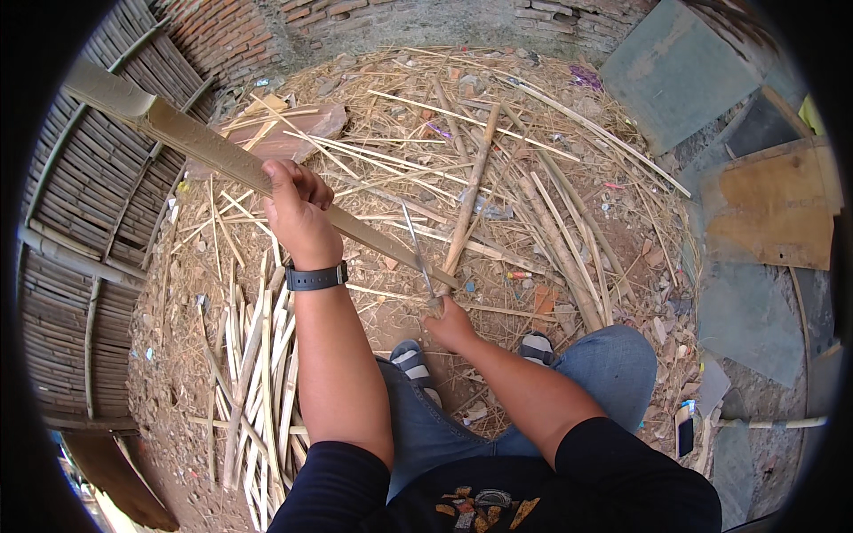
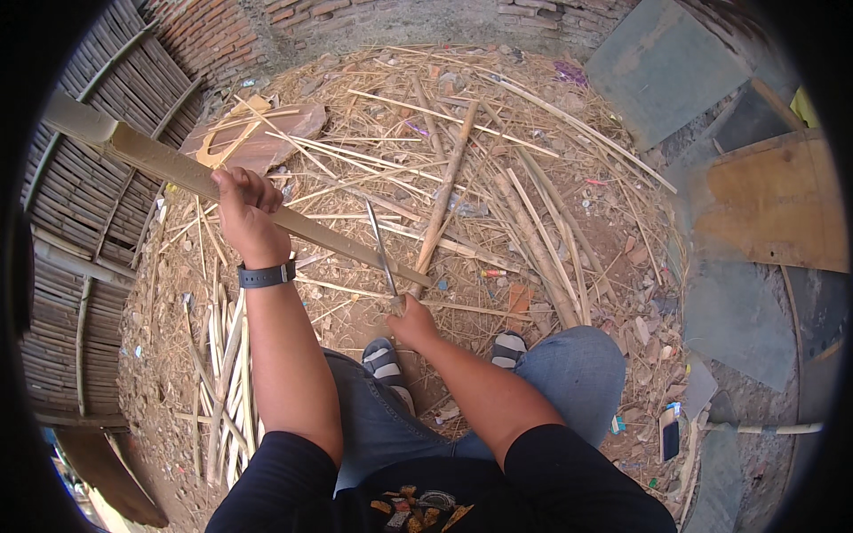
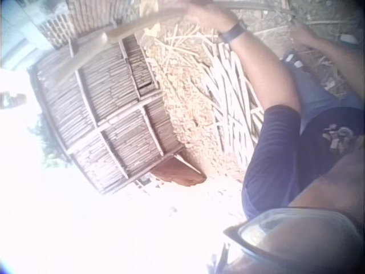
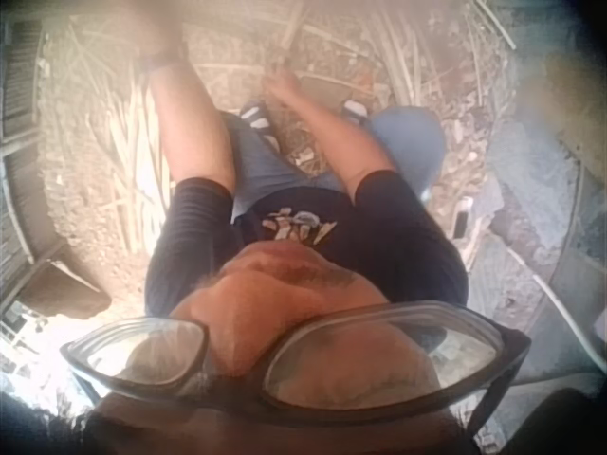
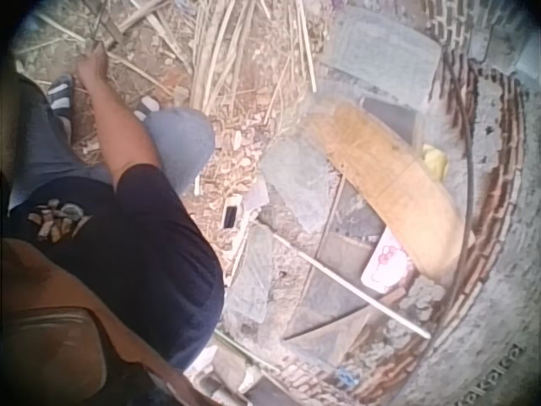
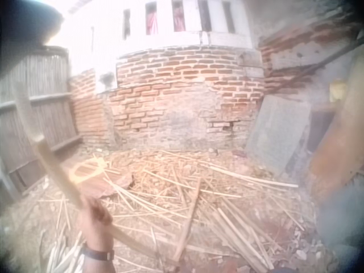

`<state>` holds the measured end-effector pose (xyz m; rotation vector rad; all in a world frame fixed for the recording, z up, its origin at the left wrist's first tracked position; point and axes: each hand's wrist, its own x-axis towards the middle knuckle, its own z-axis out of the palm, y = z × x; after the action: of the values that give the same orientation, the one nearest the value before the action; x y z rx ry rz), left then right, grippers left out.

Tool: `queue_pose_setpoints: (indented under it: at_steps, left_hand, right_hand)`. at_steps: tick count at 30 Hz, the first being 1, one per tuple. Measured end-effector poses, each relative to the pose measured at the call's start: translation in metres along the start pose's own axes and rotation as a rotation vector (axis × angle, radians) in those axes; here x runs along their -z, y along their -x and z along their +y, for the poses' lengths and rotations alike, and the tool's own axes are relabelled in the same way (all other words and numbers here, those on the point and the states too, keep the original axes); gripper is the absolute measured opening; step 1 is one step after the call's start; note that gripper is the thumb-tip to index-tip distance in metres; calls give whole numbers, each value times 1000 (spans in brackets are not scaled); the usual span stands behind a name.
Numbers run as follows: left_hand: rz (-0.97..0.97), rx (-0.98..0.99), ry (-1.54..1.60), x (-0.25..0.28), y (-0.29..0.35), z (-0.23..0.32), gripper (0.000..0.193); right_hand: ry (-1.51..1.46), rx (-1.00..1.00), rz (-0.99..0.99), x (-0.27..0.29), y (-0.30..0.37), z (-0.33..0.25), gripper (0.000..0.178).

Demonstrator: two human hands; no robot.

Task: The person sits on the ground and uses a knife to split a long bamboo pole into thin strips. They hold the pole with one hand and use the knife to pry and separate the bamboo fibers, dropping the finished strips onto a pile on the ground.

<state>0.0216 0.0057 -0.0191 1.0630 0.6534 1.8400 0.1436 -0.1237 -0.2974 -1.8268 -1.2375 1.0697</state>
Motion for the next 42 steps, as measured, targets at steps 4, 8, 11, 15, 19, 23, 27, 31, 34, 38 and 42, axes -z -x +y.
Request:
queue_pose_setpoints:
  at_steps: [4,8,11,15,19,23,27,31,34,38,42]
  left_hand:
    - [-4,-7,0,0,0,0,43]
    - [3,1,-4,0,0,-1,43]
    - [5,3,0,1,-1,-1,43]
    - [0,-1,12,4,-2,-3,44]
    - [-1,7,-12,0,-1,-1,43]
    - [3,12,-20,0,-1,-1,44]
    - [-6,10,-25,-1,0,0,44]
    - [-8,5,-39,1,-1,-2,44]
    - [-21,16,-16,3,-1,-3,44]
    - [-13,5,-19,0,-1,-2,43]
    - [-5,-4,-11,-1,-1,-2,42]
  right_hand:
    - [-19,-7,-14,-1,-1,2,57]
    - [-27,-5,-15,0,0,2,54]
    - [-50,10,-3,-3,-1,6,52]
    - [-32,3,6,-4,-1,6,52]
    - [-32,-4,-1,-5,-2,12,54]
    - [-11,-17,-8,-4,-1,10,55]
    - [-25,-23,-6,-6,-2,13,55]
    - [-53,-12,-1,-6,-2,14,55]
    - [-85,-49,-23,-6,-2,15,56]
    - [-43,-47,5,-8,-3,19,51]
    - [-68,-28,-16,-6,-3,17,54]
